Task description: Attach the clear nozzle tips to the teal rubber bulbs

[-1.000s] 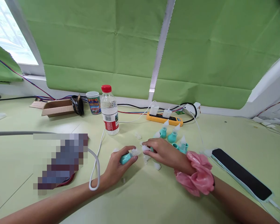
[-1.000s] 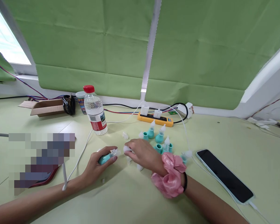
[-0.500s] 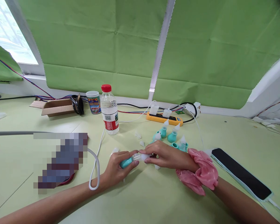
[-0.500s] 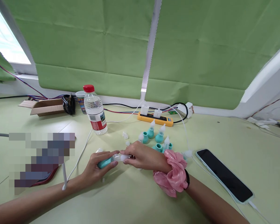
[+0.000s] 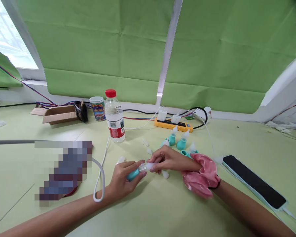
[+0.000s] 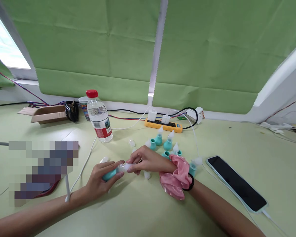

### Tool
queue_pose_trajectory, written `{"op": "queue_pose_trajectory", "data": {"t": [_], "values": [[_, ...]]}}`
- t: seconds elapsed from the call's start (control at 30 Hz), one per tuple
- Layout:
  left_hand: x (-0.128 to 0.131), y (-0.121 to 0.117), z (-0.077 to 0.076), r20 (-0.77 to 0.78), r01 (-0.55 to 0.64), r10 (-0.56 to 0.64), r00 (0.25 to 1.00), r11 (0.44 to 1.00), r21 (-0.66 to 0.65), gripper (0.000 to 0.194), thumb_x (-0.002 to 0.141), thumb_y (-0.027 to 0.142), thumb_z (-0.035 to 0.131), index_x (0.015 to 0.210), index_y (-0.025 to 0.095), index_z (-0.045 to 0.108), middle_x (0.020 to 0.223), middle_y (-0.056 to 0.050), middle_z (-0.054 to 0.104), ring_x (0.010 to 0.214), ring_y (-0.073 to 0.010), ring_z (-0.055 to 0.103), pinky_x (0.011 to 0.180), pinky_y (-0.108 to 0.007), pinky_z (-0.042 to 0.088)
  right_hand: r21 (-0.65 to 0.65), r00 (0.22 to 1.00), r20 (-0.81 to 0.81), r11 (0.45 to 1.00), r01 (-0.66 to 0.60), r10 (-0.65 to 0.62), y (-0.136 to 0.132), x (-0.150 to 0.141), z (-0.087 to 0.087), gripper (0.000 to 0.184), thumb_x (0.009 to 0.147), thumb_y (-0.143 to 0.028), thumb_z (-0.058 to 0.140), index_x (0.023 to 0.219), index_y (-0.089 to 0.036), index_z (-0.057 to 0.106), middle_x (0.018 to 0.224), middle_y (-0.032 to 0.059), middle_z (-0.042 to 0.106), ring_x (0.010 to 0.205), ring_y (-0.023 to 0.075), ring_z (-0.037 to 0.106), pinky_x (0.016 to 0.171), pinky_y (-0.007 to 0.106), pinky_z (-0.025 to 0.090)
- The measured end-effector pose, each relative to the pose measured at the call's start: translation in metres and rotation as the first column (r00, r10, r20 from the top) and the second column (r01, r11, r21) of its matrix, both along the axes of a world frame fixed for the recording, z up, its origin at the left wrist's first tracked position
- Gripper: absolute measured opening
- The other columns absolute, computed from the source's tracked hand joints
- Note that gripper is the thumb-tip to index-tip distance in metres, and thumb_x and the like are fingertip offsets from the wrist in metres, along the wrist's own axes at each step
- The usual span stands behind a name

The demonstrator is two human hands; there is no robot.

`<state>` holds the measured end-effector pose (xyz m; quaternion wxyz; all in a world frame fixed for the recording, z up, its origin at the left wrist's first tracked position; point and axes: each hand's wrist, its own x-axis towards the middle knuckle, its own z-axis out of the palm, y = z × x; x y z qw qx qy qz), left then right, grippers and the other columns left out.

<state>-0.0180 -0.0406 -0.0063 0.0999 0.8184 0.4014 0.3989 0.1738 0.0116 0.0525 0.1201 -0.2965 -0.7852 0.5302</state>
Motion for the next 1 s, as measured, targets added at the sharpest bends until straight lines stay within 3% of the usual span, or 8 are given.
{"op": "queue_pose_trajectory", "data": {"t": [0.1, 0.43, 0.63, 0.73, 0.8, 0.87, 0.97, 1.0], "values": [[0.0, -0.001, 0.0, -0.032, -0.015, 0.017, 0.999, 0.998, 0.064, 0.026, 0.079, 0.027, 0.049, 0.097, 0.012, 0.06, 0.053, -0.002, 0.054, 0.046, -0.01, 0.044, 0.046, -0.021, 0.031, -0.165, 0.999, -0.036, 0.986, 0.024, -0.03, 0.001, -0.002, -0.003, 0.036, 0.064, -0.039, 0.064, 0.082, -0.009, 0.061, 0.057, 0.0011, 0.058, 0.052, 0.0097, 0.055, 0.05, 0.02, 0.043], [0.0, 0.0, -0.005, -0.049, -0.011, 0.022, 0.999, 0.976, 0.218, 0.023, 0.076, 0.022, 0.053, 0.096, 0.012, 0.058, 0.054, -0.002, 0.055, 0.047, -0.0105, 0.045, 0.048, -0.022, 0.033, -0.212, 0.996, -0.048, 0.975, 0.067, -0.079, -0.001, -0.004, -0.001, 0.035, 0.059, -0.038, 0.067, 0.079, -0.01, 0.062, 0.053, -0.0001, 0.058, 0.049, 0.0095, 0.055, 0.048, 0.019, 0.043], [-0.001, 0.0, -0.002, 0.006, -0.005, 0.004, 1.0, 0.988, 0.153, 0.025, 0.077, 0.023, 0.052, 0.1, 0.012, 0.057, 0.059, -0.002, 0.056, 0.05, -0.011, 0.047, 0.049, -0.022, 0.036, -0.108, 0.988, -0.06, 0.985, 0.135, -0.142, -0.011, -0.006, 0.003, 0.035, 0.061, -0.037, 0.066, 0.081, -0.009, 0.064, 0.058, 0.0026, 0.06, 0.05, 0.0095, 0.054, 0.047, 0.019, 0.043], [-0.002, -0.001, 0.004, 0.066, 0.037, -0.042, 0.997, 0.997, 0.074, 0.031, 0.081, 0.022, 0.045, 0.111, 0.016, 0.051, 0.083, -0.008, 0.058, 0.072, -0.0154, 0.053, 0.063, -0.026, 0.043, 0.115, 0.984, -0.047, 0.978, 0.177, -0.172, -0.017, -0.008, 0.018, 0.033, 0.065, -0.039, 0.061, 0.081, -0.01, 0.066, 0.057, 0.0021, 0.06, 0.049, 0.009, 0.051, 0.044, 0.018, 0.039], [-0.003, -0.003, 0.008, 0.085, 0.023, -0.029, 0.996, 0.997, 0.067, 0.04, 0.082, 0.021, 0.041, 0.121, 0.018, 0.04, 0.108, -0.012, 0.049, 0.098, -0.0213, 0.047, 0.079, -0.035, 0.04, 0.348, 0.974, -0.046, 0.91, 0.224, -0.222, -0.015, -0.008, 0.037, 0.03, 0.068, -0.038, 0.058, 0.077, -0.011, 0.067, 0.054, 0.001, 0.058, 0.048, 0.0085, 0.049, 0.042, 0.018, 0.035], [-0.002, -0.003, 0.009, 0.045, -0.058, 0.055, 0.997, 0.996, 0.065, 0.047, 0.081, 0.021, 0.041, 0.127, 0.021, 0.03, 0.124, -0.013, 0.034, 0.114, -0.0259, 0.032, 0.089, -0.044, 0.032, 0.534, 0.938, -0.107, 0.777, 0.333, -0.328, -0.007, -0.005, 0.059, 0.027, 0.069, -0.036, 0.056, 0.072, -0.012, 0.067, 0.054, 0.0007, 0.058, 0.049, 0.0087, 0.049, 0.044, 0.018, 0.036], [0.001, -0.001, 0.005, -0.086, -0.191, 0.194, 0.977, 0.981, 0.044, 0.049, 0.079, 0.022, 0.044, 0.126, 0.025, 0.032, 0.135, -0.01, 0.019, 0.121, -0.0298, 0.019, 0.092, -0.05, 0.025, 0.661, 0.857, -0.159, 0.592, 0.461, -0.489, 0.016, 0.001, 0.083, 0.029, 0.072, -0.037, 0.052, 0.069, -0.011, 0.064, 0.057, 0.0025, 0.059, 0.052, 0.0106, 0.052, 0.049, 0.02, 0.038], [0.002, 0.0, 0.003, -0.129, -0.215, 0.217, 0.968, 0.976, 0.032, 0.048, 0.078, 0.022, 0.045, 0.125, 0.025, 0.033, 0.136, -0.01, 0.016, 0.121, -0.0308, 0.016, 0.092, -0.052, 0.024, 0.69, 0.842, -0.135, 0.561, 0.459, -0.523, 0.025, 0.003, 0.086, 0.028, 0.072, -0.036, 0.051, 0.069, -0.011, 0.064, 0.057, 0.003, 0.059, 0.053, 0.011, 0.052, 0.049, 0.021, 0.038]]}}
